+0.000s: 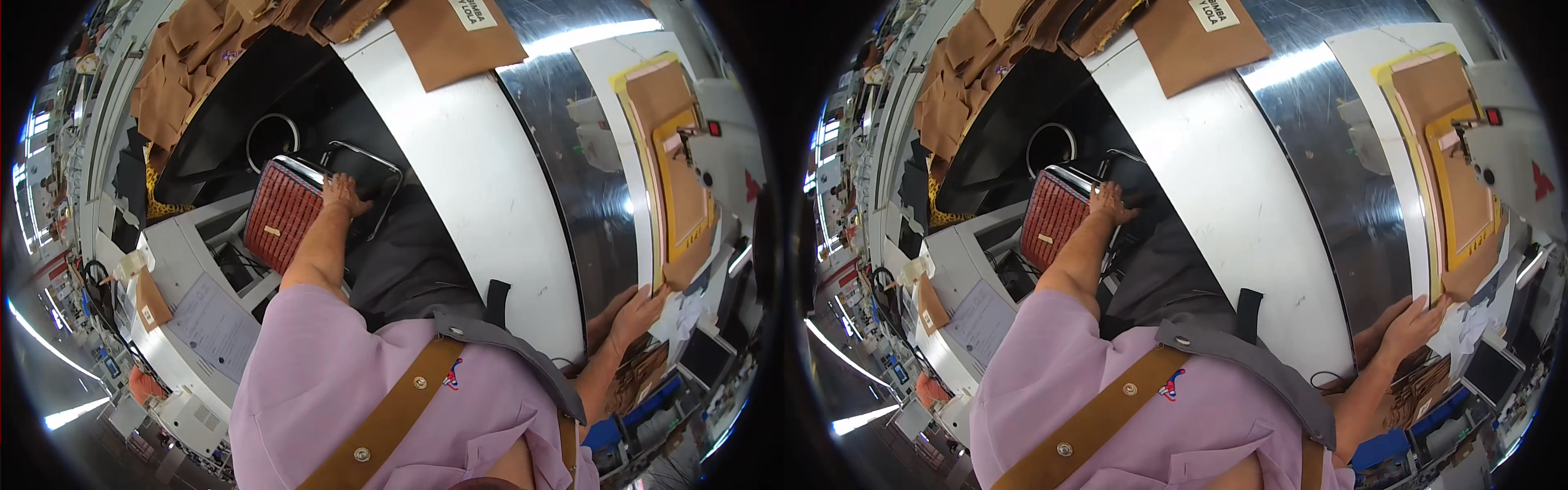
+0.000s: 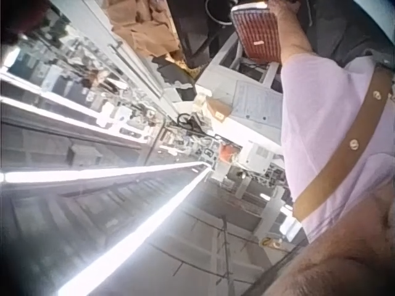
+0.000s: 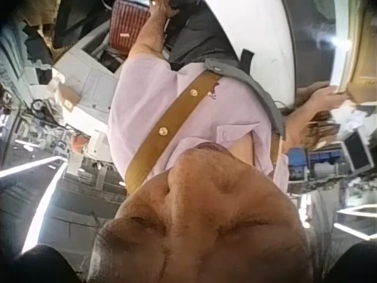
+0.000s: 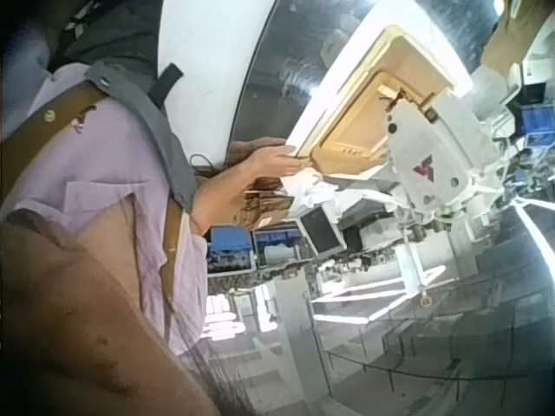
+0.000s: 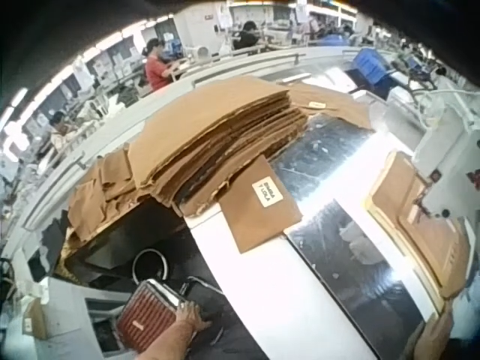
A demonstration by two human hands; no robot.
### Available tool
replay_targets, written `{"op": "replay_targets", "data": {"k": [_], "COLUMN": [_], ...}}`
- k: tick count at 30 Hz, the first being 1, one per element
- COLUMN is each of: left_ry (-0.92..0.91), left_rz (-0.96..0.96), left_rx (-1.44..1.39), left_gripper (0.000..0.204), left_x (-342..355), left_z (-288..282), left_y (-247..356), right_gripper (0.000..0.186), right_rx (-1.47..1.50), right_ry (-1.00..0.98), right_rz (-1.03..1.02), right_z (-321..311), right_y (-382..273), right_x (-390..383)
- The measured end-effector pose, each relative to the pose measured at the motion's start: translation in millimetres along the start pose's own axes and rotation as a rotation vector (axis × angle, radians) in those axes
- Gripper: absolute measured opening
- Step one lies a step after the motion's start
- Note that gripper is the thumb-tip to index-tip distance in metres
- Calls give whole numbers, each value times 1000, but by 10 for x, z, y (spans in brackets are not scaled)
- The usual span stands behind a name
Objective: Sewing a small rectangular label onto a brown leather or fabric component using an industrial sewing machine.
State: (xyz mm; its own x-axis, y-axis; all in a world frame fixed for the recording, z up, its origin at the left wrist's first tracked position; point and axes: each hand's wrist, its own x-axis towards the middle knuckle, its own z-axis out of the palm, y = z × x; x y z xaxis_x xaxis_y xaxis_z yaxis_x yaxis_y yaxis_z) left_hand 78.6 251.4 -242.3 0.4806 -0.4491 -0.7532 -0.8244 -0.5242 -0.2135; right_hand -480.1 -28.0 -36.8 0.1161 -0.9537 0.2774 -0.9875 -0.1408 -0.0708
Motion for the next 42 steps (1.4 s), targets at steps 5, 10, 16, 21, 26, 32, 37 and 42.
{"op": "replay_targets", "data": {"k": [5, 10, 16, 21, 26, 32, 37, 42], "left_ry": [-116, -128, -261, -2, -178, -228, -267, -359], "left_rz": [313, 668, 607, -151, -1, 69, 88, 150], "left_rx": [130, 412, 324, -373, -243, -181, -138, -130], "left_gripper": [72, 49, 48, 113, 99, 85, 84, 84], "left_x": [-484, -9, -252, -475, -115, 223, 843, 1215], "left_z": [527, 1766, 552, -93, 590, 700, 451, 240], "left_y": [713, 824, 1312, 973, 59, 128, 351, 579], "right_gripper": [58, 57, 56, 58, 59, 60, 57, 59], "right_rx": [-54, 27, -11, -9, 117, 93, 69, 88], "right_ry": [74, 100, 89, 71, 29, 0, -111, -145], "right_rz": [-82, -63, -35, 108, 197, 257, 199, 244], "right_z": [55, 60, 42, -44, -133, -255, -278, -348], "right_y": [125, -40, -13, -7, -399, -338, -429, -477], "right_x": [-76, -33, -104, -149, -66, -195, -92, -15]}}
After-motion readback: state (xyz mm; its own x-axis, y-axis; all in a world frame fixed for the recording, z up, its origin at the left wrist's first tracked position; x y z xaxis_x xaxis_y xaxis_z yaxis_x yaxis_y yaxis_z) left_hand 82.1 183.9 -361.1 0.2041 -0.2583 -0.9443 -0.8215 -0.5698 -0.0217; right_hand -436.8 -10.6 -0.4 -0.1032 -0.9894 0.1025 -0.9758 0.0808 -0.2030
